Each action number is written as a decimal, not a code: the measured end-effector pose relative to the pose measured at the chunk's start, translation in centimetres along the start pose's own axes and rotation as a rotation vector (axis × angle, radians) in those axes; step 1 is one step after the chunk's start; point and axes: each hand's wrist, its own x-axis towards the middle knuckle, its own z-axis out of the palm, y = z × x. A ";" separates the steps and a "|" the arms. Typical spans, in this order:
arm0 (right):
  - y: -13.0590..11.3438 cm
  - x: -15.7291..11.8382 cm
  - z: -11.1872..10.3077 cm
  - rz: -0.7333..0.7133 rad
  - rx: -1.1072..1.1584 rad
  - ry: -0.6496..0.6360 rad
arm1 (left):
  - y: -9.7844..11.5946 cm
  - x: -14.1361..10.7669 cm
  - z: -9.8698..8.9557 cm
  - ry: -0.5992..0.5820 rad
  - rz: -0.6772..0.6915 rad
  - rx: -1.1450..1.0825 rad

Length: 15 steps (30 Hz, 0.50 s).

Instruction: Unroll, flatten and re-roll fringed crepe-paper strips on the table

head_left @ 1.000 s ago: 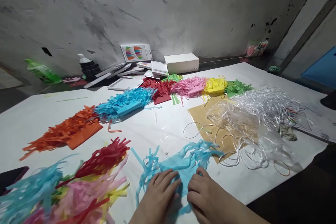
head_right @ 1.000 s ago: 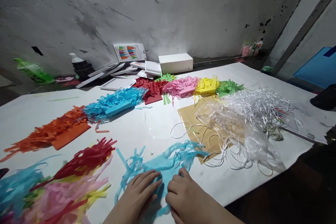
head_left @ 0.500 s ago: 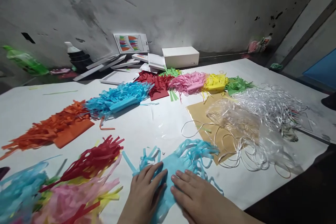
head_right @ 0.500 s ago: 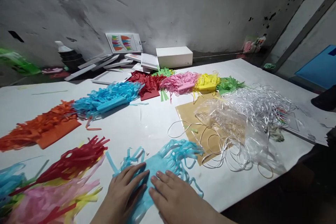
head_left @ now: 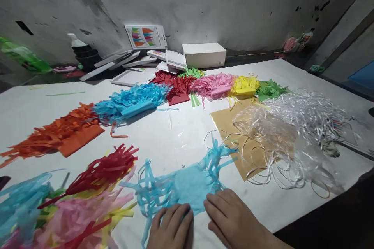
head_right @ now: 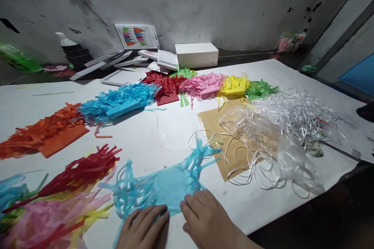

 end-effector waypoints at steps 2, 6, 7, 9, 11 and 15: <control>0.5 1.0 -0.6 -0.004 -0.011 -0.083 | -0.4 0.1 0.1 -0.005 -0.056 -0.092; 1.6 1.8 -0.5 -0.090 -0.059 -0.188 | -0.9 0.5 -0.5 0.010 -0.151 -0.234; 1.8 1.8 -0.4 -0.080 -0.049 -0.196 | -0.9 0.6 -0.7 0.015 -0.155 -0.220; 1.9 1.9 -0.4 -0.006 0.031 -0.188 | -0.9 0.7 -0.7 0.019 -0.153 -0.147; 1.9 2.0 -0.9 0.098 0.160 -0.150 | -1.0 0.3 -0.5 0.024 -0.126 -0.093; 1.5 2.3 -2.4 0.080 0.235 -0.083 | -1.7 -0.9 0.4 0.059 -0.078 -0.146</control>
